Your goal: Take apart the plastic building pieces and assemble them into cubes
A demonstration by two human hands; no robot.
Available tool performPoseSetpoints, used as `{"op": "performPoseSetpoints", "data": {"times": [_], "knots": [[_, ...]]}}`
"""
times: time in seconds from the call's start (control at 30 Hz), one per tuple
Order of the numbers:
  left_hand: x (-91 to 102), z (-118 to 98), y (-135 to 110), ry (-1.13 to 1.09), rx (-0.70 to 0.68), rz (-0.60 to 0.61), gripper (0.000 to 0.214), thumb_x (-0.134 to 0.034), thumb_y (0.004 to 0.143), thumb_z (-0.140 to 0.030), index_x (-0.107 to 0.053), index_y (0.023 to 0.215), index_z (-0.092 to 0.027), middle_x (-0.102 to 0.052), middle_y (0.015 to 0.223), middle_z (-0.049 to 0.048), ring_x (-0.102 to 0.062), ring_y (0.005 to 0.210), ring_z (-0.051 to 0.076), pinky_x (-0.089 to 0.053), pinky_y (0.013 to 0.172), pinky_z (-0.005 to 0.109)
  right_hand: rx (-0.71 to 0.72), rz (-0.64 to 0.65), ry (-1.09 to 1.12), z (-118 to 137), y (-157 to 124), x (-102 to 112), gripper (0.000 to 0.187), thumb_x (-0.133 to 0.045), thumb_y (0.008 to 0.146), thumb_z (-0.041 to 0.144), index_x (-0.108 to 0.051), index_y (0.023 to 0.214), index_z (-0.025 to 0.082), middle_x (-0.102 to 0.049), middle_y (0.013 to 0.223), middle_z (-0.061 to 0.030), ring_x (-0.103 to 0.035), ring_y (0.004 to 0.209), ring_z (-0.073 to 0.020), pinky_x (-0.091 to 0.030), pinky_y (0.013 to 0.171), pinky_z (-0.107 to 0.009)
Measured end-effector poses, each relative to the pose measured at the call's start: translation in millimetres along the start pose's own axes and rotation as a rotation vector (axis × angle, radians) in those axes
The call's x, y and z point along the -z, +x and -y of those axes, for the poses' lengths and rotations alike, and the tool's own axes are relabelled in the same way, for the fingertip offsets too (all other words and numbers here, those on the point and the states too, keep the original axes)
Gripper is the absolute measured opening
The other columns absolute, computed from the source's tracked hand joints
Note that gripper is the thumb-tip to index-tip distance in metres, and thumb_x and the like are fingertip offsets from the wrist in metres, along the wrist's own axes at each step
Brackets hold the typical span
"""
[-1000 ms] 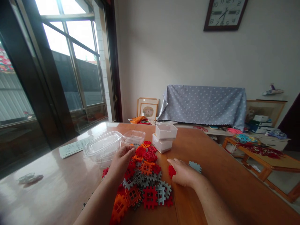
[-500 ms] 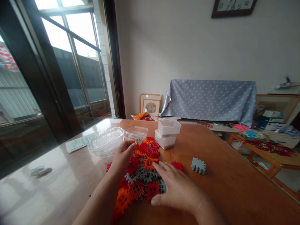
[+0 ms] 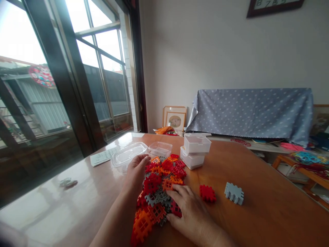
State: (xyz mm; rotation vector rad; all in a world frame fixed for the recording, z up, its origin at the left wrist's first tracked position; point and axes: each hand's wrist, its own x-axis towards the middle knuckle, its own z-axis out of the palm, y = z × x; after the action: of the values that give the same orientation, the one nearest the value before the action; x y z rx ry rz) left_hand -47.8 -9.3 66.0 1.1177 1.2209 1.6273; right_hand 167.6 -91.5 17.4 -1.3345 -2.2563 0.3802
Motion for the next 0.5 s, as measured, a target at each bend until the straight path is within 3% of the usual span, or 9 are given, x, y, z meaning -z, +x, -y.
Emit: {"op": "performPoseSetpoints", "data": {"times": [0.17,0.33,0.4,0.5], "knots": [[1.7,-3.0,-1.3,-0.008,-0.007,0.006,0.037,-0.073,0.076,-0.045,-0.069,0.099,-0.016,-0.07,0.086,0.0038,-0.061,0.082,0.017,-0.045,0.076,0.028,0.073,-0.1,0.088,-11.9,6.1,-9.0,0.031,-0.063,0.088,0.027,-0.072,0.118,0.03,-0.07,0.121,-0.0075,-0.062,0.114,-0.0277,-0.053,0.1,-0.043],[-1.5,-0.2,-1.8,0.04,-0.007,0.048,0.034,-0.07,0.078,-0.045,-0.069,0.096,-0.016,-0.068,0.082,0.0032,-0.059,0.076,0.016,-0.044,0.07,0.027,0.028,-0.228,0.144,-26.0,11.4,-17.5,0.019,-0.061,0.093,0.039,-0.074,0.101,0.027,-0.068,0.124,-0.0087,-0.062,0.118,-0.0278,-0.051,0.103,-0.045],[-3.7,4.4,-0.9,0.109,-0.026,0.099,0.03,-0.068,0.079,-0.044,-0.069,0.093,-0.017,-0.069,0.084,0.0043,-0.06,0.076,0.017,-0.044,0.071,0.028,0.003,-0.275,0.184,-25.3,11.2,-16.6,0.025,-0.059,0.095,0.043,-0.072,0.11,0.027,-0.065,0.131,-0.0099,-0.06,0.124,-0.0275,-0.049,0.107,-0.046],[-6.1,11.2,-1.8,0.26,-0.067,0.209,0.023,-0.065,0.079,-0.036,-0.071,0.091,-0.018,-0.071,0.083,0.0052,-0.061,0.076,0.019,-0.044,0.071,0.029,0.01,-0.237,0.252,-18.5,8.0,-11.4,0.04,-0.052,0.099,0.045,-0.061,0.134,0.027,-0.055,0.147,-0.0104,-0.052,0.136,-0.0268,-0.043,0.115,-0.047]]}}
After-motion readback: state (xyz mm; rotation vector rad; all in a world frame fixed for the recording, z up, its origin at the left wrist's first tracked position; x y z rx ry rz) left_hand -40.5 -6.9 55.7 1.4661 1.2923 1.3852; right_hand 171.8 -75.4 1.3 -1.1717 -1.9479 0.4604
